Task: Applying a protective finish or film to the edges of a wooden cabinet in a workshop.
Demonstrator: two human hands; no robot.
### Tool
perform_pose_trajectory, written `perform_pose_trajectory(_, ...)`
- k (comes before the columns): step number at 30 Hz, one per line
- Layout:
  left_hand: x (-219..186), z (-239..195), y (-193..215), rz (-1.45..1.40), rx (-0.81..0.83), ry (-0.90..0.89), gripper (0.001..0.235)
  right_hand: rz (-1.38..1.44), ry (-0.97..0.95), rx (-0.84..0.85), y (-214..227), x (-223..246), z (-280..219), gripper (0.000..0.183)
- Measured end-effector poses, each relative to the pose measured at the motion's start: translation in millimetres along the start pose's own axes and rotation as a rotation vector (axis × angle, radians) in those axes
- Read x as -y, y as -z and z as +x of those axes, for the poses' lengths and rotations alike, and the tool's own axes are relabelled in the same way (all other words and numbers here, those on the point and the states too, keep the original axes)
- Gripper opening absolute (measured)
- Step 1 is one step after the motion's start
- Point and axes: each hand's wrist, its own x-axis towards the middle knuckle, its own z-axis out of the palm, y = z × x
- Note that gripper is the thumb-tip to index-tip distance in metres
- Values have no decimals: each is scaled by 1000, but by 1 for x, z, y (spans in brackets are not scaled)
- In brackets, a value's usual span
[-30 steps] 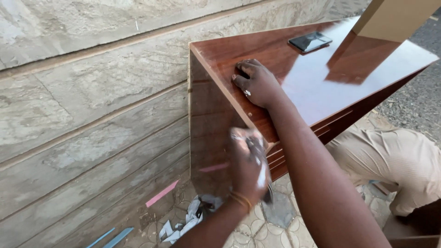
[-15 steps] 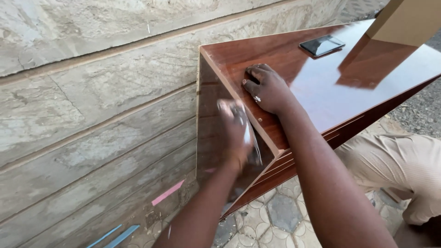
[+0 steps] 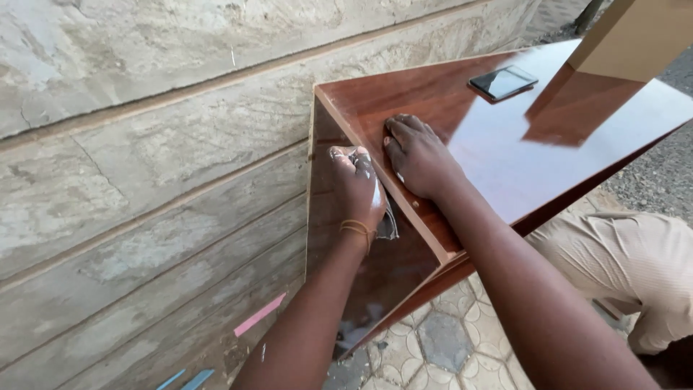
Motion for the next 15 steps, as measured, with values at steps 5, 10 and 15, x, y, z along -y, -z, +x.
perform_pose_trajectory(5, -33, 16, 28, -277, 144, 329, 43, -13, -22, 102, -8, 1, 28, 53)
perform_pose_trajectory(10, -63, 20, 67, -167, 214, 366, 35, 10, 19, 132, -24, 4, 96, 55)
perform_pose_trajectory(15, -57, 38, 65, -501, 263, 450, 14, -1, 271, 17, -72, -41, 181, 58)
